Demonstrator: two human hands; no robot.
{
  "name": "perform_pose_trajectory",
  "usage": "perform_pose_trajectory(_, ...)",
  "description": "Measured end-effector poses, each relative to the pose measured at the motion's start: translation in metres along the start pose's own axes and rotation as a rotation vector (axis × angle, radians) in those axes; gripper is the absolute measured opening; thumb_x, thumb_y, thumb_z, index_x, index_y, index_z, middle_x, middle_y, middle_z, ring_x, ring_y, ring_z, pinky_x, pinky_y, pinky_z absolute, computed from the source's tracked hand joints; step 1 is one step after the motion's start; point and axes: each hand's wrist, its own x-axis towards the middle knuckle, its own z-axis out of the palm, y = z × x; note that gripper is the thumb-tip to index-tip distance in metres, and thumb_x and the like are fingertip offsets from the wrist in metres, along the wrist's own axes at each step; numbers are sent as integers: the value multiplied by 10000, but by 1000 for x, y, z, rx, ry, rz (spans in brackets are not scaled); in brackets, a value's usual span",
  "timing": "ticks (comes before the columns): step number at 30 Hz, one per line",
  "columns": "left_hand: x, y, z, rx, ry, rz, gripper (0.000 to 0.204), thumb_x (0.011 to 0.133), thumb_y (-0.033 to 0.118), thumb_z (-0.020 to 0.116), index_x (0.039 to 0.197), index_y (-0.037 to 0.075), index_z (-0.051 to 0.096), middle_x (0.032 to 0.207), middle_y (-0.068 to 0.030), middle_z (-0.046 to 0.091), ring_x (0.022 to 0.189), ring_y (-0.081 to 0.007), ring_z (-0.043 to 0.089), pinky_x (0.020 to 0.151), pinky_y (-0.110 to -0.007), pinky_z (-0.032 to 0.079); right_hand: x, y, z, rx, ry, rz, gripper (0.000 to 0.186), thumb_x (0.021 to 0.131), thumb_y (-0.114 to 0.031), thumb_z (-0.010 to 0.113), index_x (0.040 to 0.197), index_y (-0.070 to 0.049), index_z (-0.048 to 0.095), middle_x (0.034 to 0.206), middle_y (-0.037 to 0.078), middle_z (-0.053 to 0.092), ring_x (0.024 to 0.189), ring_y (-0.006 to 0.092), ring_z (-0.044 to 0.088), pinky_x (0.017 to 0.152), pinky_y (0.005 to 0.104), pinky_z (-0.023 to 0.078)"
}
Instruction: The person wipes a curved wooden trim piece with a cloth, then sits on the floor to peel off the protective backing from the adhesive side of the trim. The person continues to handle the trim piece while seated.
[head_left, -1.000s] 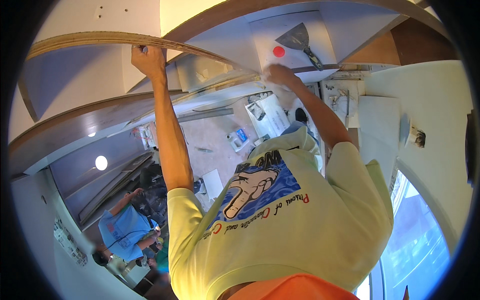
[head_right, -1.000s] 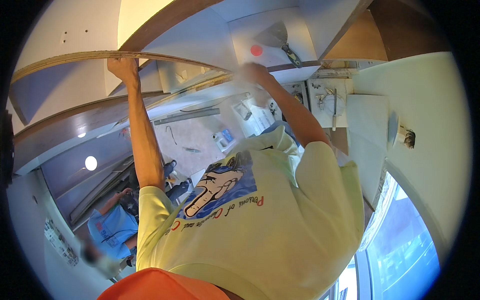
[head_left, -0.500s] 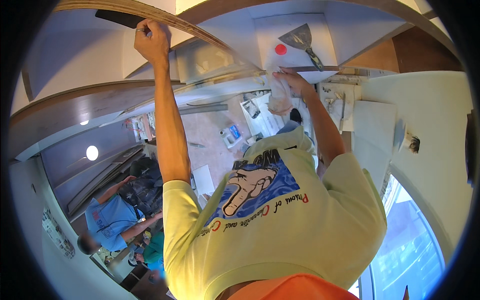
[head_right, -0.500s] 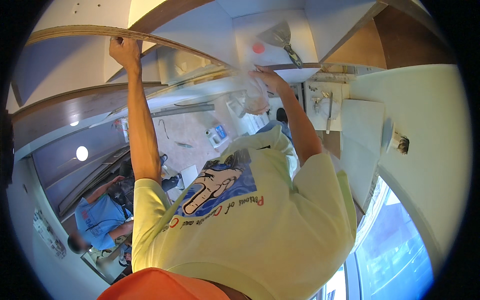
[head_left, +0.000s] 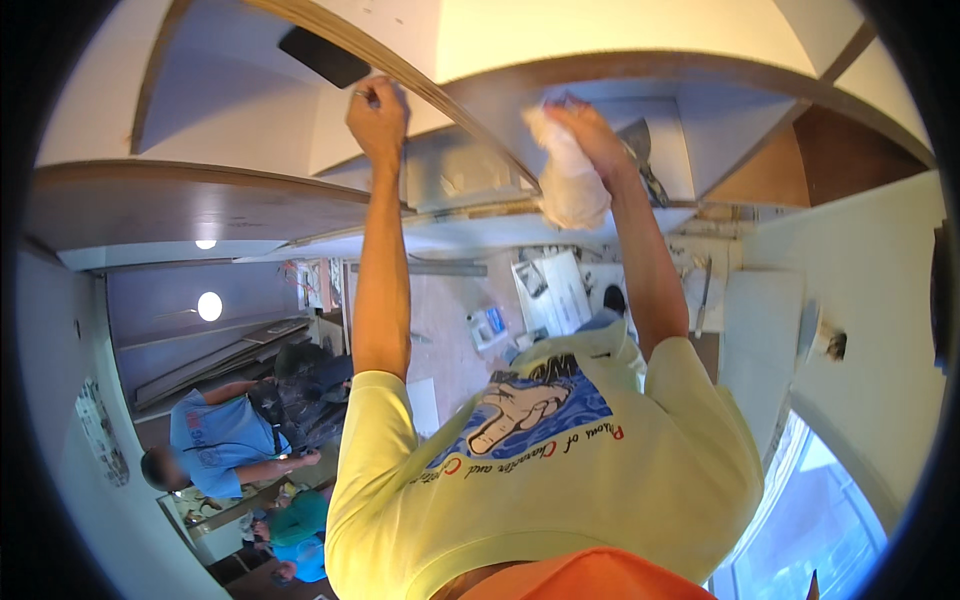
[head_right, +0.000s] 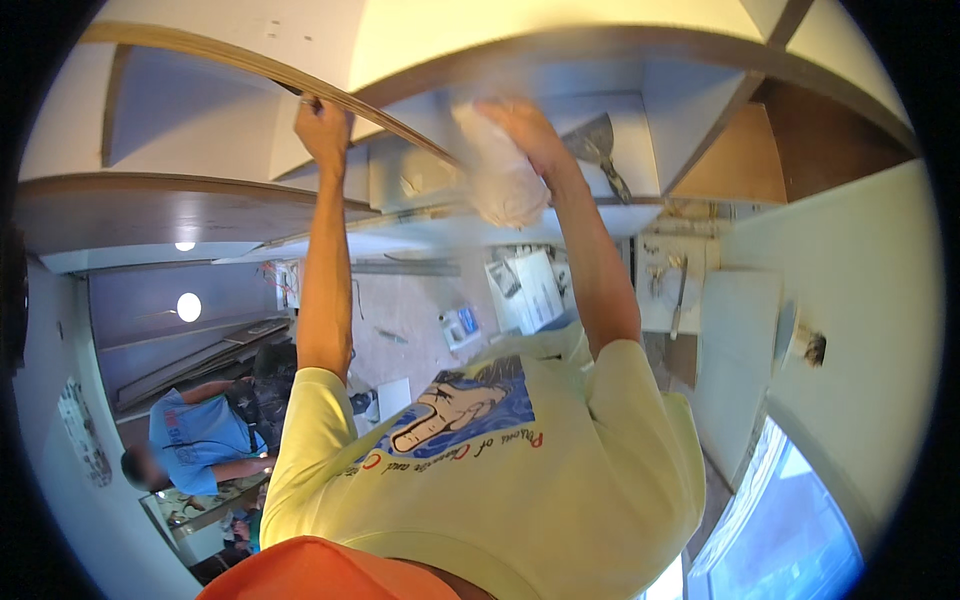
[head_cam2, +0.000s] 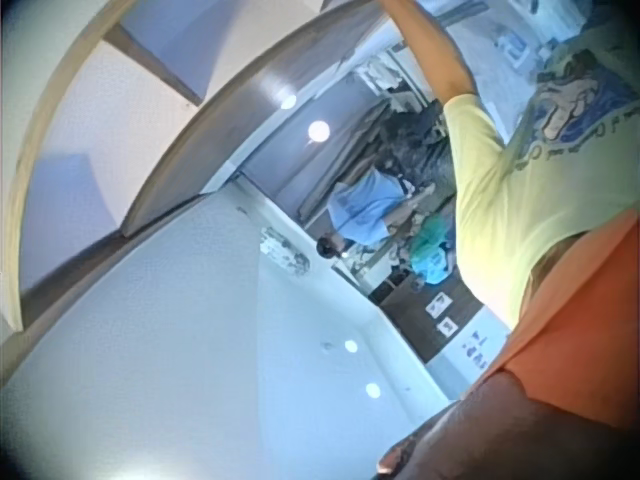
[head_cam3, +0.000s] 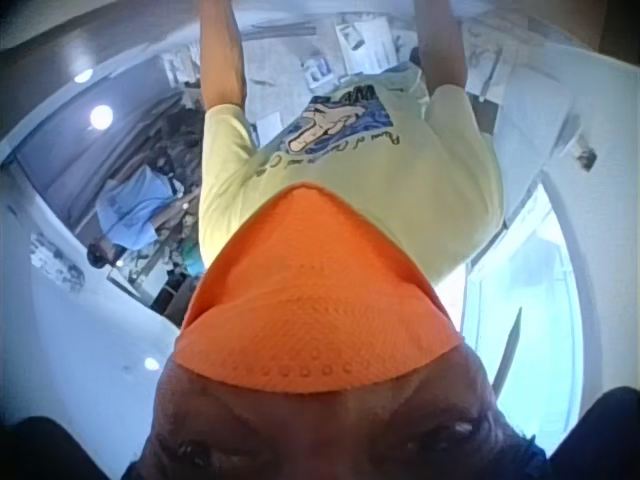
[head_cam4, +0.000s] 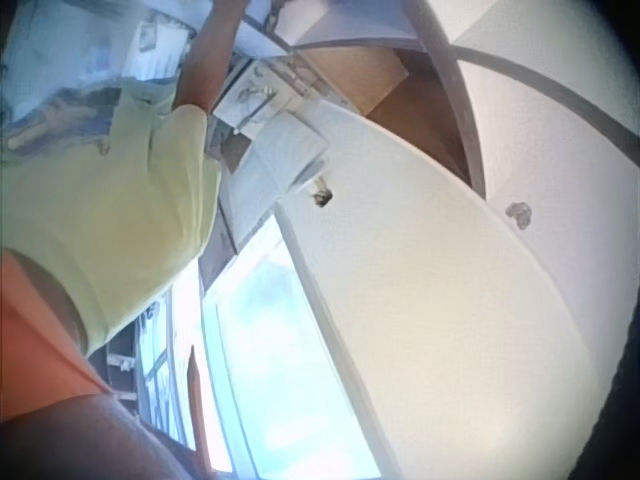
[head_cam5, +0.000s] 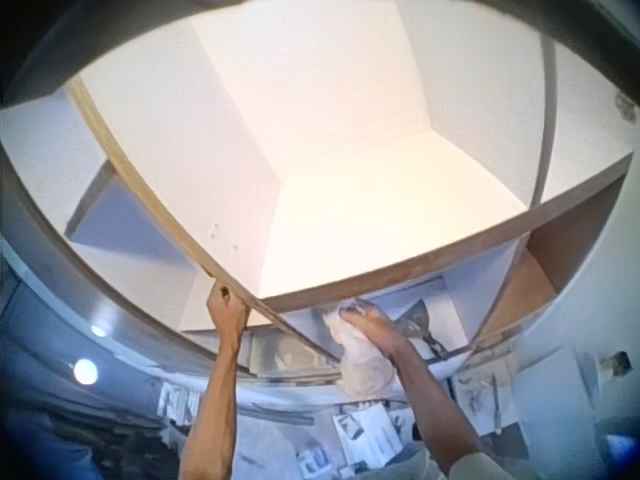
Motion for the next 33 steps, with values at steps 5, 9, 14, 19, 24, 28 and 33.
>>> perform_pose_trajectory(5,2,7,-3,-37,-38,-75,255,950,215,589,928,2,728,833,-126,722,766,-203,679,747,-336,528,-39,-16,21,-142,-153,78,416,935,-218,684,1282,-1,611,1110,76,696,881,108,654,785,260,549)
perform_pose_trajectory(9,2,7,-2,-32,4,-14,245,947,211,588,923,12,728,816,-121,719,755,-204,685,730,-335,528,-53,-24,20,177,-256,34,398,934,-193,682,1280,-10,611,1099,98,697,897,116,671,776,271,572)
perform_pose_trajectory(14,1,6,-5,-76,-26,-37,243,941,230,598,920,28,731,784,-123,716,738,-228,690,719,-343,528,-41,-10,10,-240,-37,-76,311,966,-204,653,1216,-19,633,1068,92,701,913,138,666,792,276,552)
perform_pose_trajectory(19,0,0,-5,-62,-61,-43,263,928,261,599,924,37,736,787,-106,726,741,-219,693,731,-340,530,-77,68,-18,-293,-150,92,311,980,-211,650,1232,-28,639,1106,75,693,1012,140,637,862,285,517)
perform_pose_trajectory(24,2,-6,-4,-5,-68,23,277,920,280,605,945,43,744,833,-97,743,792,-232,712,765,-342,532,-77,94,-56,-76,171,247,382,982,-167,643,1331,-30,570,1211,94,675,1076,185,654,954,330,552)
perform_pose_trajectory(28,2,0,-9,-257,-133,-64,158,966,173,607,965,25,664,746,-65,670,641,-154,630,614,-303,513,-61,61,-103,38,57,114,369,982,-160,632,1307,4,574,1238,152,666,1101,253,669,985,389,557)
perform_pose_trajectory(33,-49,-5,-35,-158,115,118,133,972,101,578,926,6,658,928,-120,680,827,-168,650,682,-307,513,-24,26,-159,-504,356,-29,566,922,-286,730,1356,26,546,1297,184,629,1113,262,654,955,352,538)
